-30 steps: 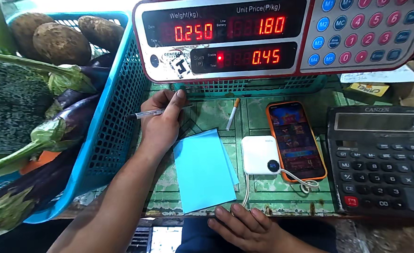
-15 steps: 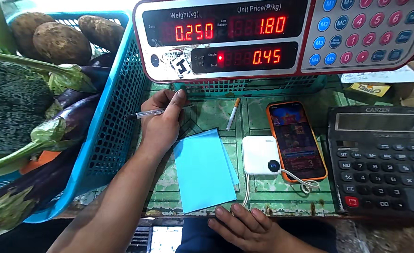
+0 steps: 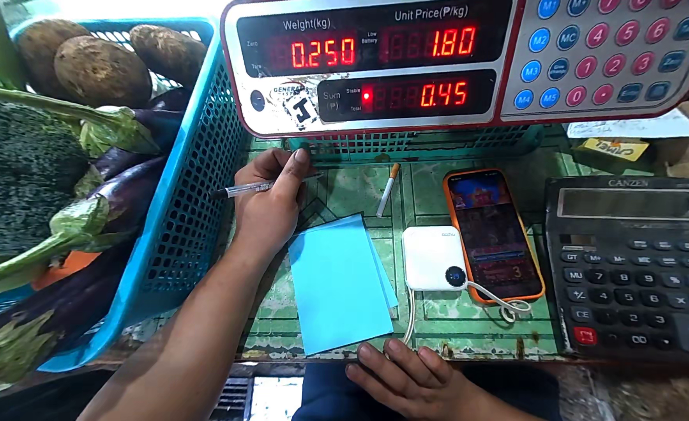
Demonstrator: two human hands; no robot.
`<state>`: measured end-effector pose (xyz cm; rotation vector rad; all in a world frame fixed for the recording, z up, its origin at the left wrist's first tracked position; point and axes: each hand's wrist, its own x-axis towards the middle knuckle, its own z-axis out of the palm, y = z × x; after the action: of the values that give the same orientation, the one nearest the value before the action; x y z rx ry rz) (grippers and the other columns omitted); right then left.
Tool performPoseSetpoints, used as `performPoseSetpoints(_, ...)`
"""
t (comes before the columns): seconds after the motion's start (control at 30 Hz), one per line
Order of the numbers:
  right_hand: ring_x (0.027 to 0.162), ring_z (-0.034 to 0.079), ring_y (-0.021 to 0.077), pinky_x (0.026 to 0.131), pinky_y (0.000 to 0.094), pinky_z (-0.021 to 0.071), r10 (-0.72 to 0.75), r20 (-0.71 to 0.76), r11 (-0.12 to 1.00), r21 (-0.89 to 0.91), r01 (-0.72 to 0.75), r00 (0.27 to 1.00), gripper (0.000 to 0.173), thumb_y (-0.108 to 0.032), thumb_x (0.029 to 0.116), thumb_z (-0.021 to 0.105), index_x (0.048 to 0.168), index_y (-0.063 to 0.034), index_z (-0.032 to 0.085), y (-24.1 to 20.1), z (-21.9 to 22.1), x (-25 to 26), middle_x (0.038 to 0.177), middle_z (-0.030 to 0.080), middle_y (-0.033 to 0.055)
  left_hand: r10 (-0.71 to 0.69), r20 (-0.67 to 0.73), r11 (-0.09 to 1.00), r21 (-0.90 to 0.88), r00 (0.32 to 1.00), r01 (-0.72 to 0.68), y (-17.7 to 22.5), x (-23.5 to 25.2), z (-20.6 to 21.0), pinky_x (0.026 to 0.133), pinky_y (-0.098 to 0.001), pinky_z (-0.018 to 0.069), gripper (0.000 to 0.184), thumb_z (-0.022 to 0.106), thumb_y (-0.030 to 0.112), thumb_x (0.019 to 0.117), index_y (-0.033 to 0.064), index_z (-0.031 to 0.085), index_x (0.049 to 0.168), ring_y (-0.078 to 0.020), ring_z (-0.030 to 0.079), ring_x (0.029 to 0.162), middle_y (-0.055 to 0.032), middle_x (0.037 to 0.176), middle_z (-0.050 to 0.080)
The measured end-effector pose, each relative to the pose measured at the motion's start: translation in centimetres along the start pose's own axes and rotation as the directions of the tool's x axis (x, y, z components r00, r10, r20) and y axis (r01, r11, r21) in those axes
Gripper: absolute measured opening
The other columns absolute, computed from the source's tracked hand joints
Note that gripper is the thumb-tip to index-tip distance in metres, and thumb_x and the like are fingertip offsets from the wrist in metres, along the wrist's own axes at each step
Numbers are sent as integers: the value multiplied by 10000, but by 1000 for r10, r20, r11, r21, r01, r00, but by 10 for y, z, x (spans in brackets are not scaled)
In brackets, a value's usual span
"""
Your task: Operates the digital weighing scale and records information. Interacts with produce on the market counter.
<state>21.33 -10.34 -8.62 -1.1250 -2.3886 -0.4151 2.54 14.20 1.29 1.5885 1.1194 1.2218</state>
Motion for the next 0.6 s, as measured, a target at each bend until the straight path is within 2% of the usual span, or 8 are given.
performPoseSetpoints(0.6, 1583, 86, 192, 1268, 394, -26, 0, 6, 1000, 15, 0, 1000, 505, -189, 1075, 422, 1578, -229, 392, 0, -1, -1, 1700, 249, -28, 7, 3, 1000, -10, 1000, -7, -1, 1, 0, 445, -149, 415, 230, 541, 184, 1065, 155, 622, 852, -1, 519, 497, 79, 722, 664)
